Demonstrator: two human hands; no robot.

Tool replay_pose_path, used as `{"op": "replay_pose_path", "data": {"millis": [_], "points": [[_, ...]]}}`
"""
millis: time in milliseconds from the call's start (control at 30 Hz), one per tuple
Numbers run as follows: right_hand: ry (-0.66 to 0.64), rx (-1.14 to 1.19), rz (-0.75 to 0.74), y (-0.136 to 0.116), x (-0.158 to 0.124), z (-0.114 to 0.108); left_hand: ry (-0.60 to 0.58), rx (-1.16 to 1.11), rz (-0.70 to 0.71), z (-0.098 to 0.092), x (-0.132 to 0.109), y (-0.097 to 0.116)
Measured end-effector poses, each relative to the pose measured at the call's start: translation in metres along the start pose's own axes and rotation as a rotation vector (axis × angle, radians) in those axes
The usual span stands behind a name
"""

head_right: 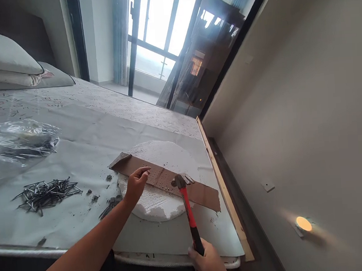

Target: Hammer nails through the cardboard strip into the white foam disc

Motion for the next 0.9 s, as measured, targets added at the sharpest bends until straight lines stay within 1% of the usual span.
{"op": "replay_pose_path", "data": {"millis": [100,133,200,300,367,400,467,533,600,667,767,833,900], "points": [[-0.03,0.171,-0.06,0.008,-0.008,0.015,0.079,0.073,0.007,-0.038,-0.003,0.008],[-0.061,0.226,-0.081,0.011,-0.01,0.022,0.092,0.135,0.008,-0.054,-0.006,0.006],[-0.14,0.342,-0.126,0.017,-0.011,0.035,0.084,0.321,-0.014,-0.086,-0.012,-0.003],[-0.234,0.5,-0.164,0.024,-0.013,0.047,-0.044,0.708,-0.096,-0.129,-0.025,-0.028],[-0.264,0.578,-0.156,0.028,-0.015,0.048,-0.193,0.932,-0.135,-0.147,-0.033,-0.044],[-0.274,0.606,-0.16,0.029,-0.016,0.047,-0.246,1.022,-0.165,-0.153,-0.037,-0.05],[-0.282,0.651,-0.183,0.03,-0.018,0.044,-0.311,1.162,-0.235,-0.159,-0.042,-0.058],[-0.254,0.689,-0.2,0.03,-0.019,0.042,-0.331,1.258,-0.306,-0.16,-0.045,-0.062],[-0.227,0.7,-0.196,0.031,-0.018,0.041,-0.344,1.322,-0.344,-0.157,-0.045,-0.063],[-0.22,0.698,-0.196,0.032,-0.016,0.042,-0.378,1.361,-0.347,-0.152,-0.043,-0.064],[-0.248,0.72,-0.213,0.03,-0.012,0.041,-0.425,1.4,-0.362,-0.145,-0.038,-0.065],[-0.284,0.728,-0.22,0.029,-0.009,0.041,-0.406,1.419,-0.379,-0.142,-0.033,-0.061],[-0.31,0.726,-0.228,0.028,-0.007,0.039,-0.381,1.407,-0.351,-0.14,-0.027,-0.051]]}}
Point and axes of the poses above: each hand's wrist, its own x-axis towards the middle knuckle, its own z-axis out of the palm, y = z × x, the point moved 4 cm from there along x, towards the middle knuckle, and after that the axes turned 10 degrees about -x, right-handed, at the moved point
